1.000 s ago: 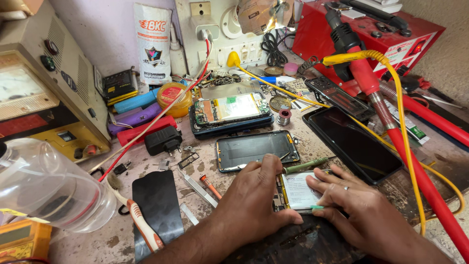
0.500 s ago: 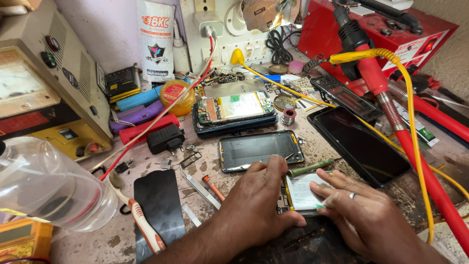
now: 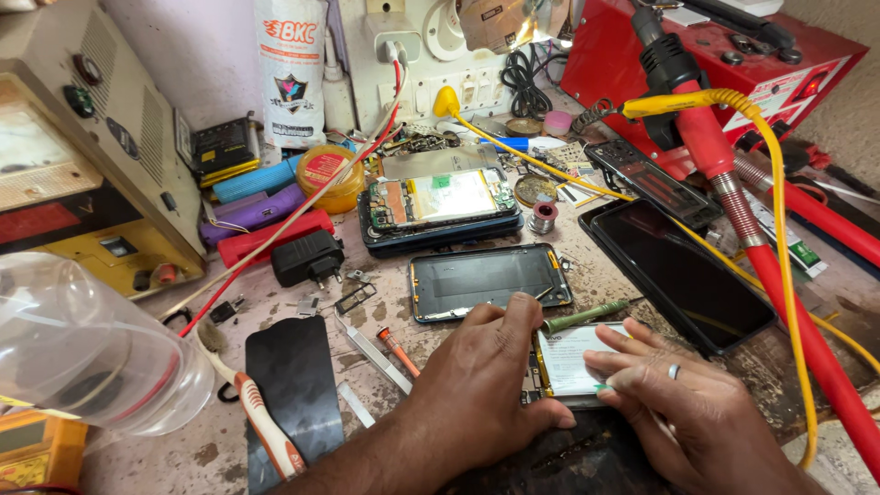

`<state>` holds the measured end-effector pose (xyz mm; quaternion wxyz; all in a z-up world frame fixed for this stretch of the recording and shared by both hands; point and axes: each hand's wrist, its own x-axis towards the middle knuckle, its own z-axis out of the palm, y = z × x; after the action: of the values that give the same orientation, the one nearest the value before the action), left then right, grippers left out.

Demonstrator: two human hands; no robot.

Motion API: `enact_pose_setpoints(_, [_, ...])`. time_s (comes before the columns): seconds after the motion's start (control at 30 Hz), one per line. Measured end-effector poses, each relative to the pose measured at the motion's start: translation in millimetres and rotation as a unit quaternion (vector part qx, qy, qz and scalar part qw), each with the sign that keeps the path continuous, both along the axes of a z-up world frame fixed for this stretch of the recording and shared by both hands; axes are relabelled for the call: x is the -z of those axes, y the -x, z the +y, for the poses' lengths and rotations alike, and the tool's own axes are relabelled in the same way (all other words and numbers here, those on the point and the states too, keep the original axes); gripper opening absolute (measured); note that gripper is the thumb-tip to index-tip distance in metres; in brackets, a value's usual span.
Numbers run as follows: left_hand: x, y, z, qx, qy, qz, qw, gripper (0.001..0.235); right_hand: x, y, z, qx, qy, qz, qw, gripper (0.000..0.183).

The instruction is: The person uses a green plastic pry tool to remove the battery from a disassembled smartphone. They then connect a red and black power cable to the phone's charging port and use tweezers to adjust the battery connector ribbon cable.

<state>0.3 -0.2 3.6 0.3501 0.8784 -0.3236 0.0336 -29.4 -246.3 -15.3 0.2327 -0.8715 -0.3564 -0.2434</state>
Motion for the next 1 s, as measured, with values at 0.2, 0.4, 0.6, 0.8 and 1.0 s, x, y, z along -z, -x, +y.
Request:
enact_pose_setpoints(0.2, [0.6,-0.4,-0.1,-0.007,0.000,-0.005,1.000,0.087,1.3,2.0,0.1,0.029,-0.027,0.059,0.997,0.011])
enact_pose_setpoints(0.4, [-1.1,-0.5,-1.3,-0.010,-0.014,0.009,1.000,0.087,0.3,1.4,-1.0,0.053,-0.035,0.096,0.993,0.013])
enact_pose_setpoints(0.6, [-2.5,0.3,-0.5,-0.005,-0.009,0.002,1.000,0.088,-4.0,-1.7,-0.8,-0.021,-0.028,0.027,0.999,0.008])
enact_pose_setpoints(0.8, [-4.4,0.8,0.6,0.002,-0.006,-0.002,1.000,0.086,-6.0,-2.4,2.8,0.020,-0.086,0.114,0.990,0.009])
enact_pose_setpoints(1.0, [-9.1,1.3,0.3,0.000,-0.016,0.013,1.000,0.085,-5.1,-1.2,3.1,0.031,-0.070,0.093,0.993,0.008])
